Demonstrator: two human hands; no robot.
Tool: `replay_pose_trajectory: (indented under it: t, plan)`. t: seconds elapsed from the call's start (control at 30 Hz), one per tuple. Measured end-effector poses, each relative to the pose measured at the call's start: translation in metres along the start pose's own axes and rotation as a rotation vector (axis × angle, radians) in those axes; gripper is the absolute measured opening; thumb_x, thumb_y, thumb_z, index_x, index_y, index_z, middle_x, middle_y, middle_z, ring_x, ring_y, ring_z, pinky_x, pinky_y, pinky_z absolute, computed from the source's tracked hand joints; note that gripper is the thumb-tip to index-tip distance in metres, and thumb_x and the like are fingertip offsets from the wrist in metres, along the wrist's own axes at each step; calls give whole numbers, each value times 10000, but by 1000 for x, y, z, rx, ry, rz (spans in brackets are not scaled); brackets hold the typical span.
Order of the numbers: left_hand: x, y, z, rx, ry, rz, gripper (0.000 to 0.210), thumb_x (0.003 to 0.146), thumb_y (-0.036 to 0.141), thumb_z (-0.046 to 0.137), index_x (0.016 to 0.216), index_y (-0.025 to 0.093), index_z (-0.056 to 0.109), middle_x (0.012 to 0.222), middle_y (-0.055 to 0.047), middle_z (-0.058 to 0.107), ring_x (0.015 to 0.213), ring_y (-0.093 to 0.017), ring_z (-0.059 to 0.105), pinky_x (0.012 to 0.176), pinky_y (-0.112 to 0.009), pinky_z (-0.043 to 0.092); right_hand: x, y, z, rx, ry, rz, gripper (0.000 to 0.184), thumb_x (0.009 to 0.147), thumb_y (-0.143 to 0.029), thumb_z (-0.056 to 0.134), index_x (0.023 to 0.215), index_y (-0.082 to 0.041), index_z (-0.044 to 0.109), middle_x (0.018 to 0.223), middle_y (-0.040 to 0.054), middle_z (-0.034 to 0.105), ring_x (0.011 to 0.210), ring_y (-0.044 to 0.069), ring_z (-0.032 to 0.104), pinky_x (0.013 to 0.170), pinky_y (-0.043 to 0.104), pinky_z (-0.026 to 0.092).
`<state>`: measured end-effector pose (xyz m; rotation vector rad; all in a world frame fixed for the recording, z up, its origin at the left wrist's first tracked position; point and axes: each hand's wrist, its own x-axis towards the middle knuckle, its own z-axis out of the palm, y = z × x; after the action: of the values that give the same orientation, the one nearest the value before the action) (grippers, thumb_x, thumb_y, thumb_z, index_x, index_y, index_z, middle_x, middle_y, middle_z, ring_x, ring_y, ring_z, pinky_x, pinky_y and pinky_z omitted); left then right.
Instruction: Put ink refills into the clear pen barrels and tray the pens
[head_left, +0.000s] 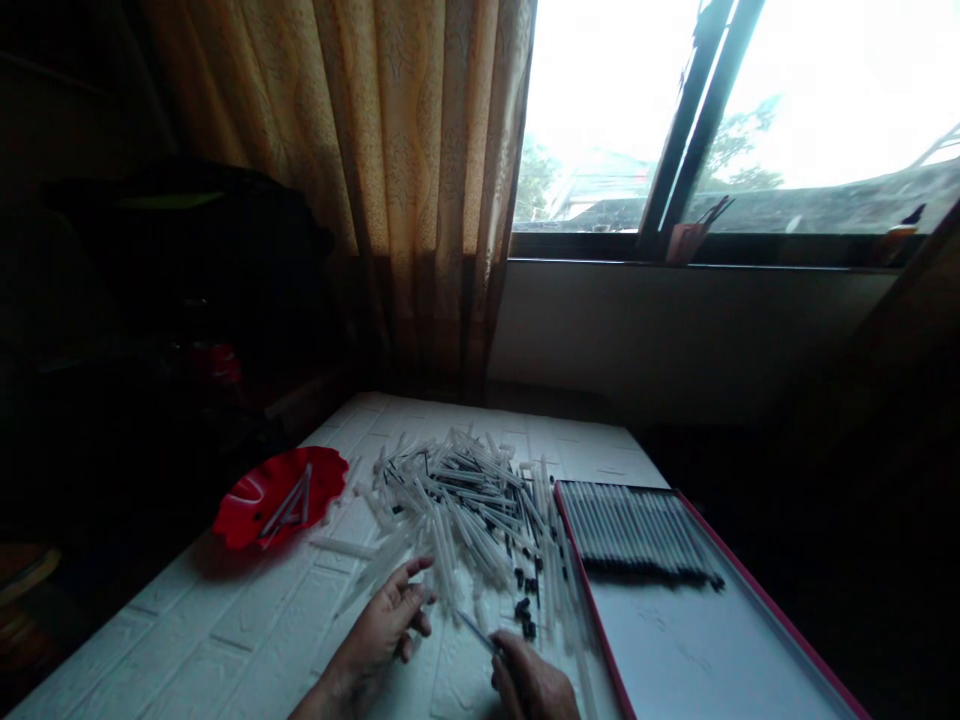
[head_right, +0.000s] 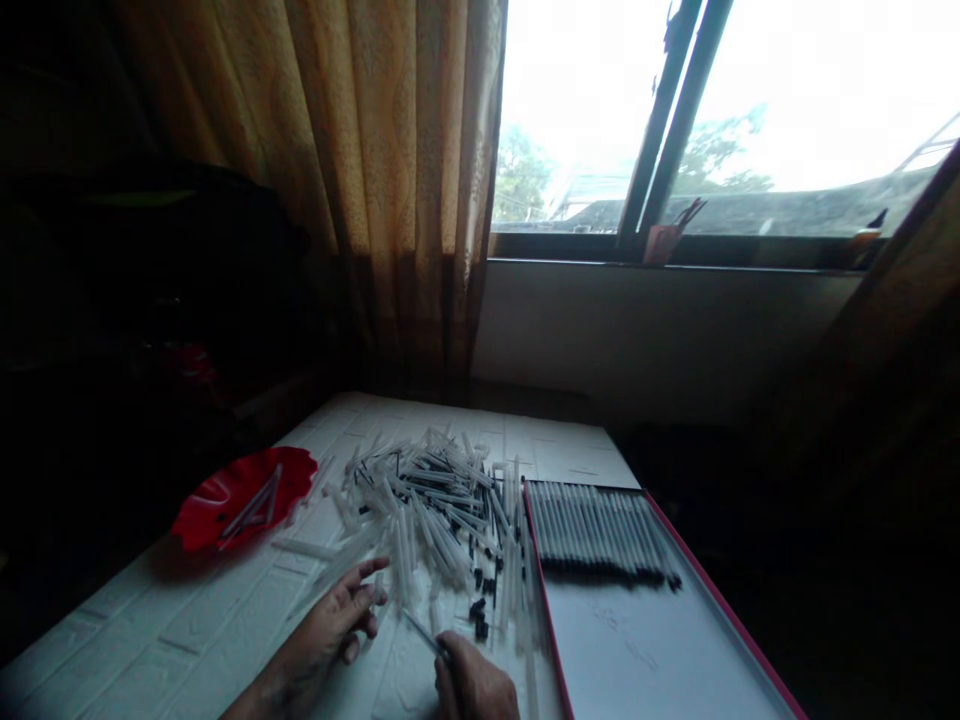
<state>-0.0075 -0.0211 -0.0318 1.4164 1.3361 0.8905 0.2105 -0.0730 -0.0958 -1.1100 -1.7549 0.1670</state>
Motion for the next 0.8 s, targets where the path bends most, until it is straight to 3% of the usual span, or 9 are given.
replay_pose_trajectory:
  t: [0.13,0.37,0.67,0.8]
  plan:
    - [-12,6,14,-247,-30,-80,670,766,725,530,1164,186,557,911,-75,673,619,-128,666,355,-138,345,11,-15,-8,-36,51,-114,340,1027,-375,341,1031,-230,649,772,73,768,635,190,748,578,199,577]
    - [-17,16,20,-410,-49,-169,647,663,657,716,1079,186,565,884,-51,690,581,-108,621,340,-127,314,35,-38,-30,-50,-44,-226,362,1048,-325,289,1001,-196,625,639,32,725,509,147,708,506,169,543]
    - [-20,12,25,-305,-121,-165,573,680,641,654,1025,207,511,946,-64,670,598,-124,628,349,-148,304,30,-37,-30,-69,-114,-146,403,1044,-374,281,1006,-194,640,693,51,743,560,154,724,559,173,552]
    - [-22,11,16,-139,-204,-174,454,676,551,651,947,203,547,781,-5,654,503,-124,579,358,-177,309,28,-35,-32,-95,-205,-112,453,1034,-445,292,961,-199,665,673,39,735,562,154,722,542,176,528]
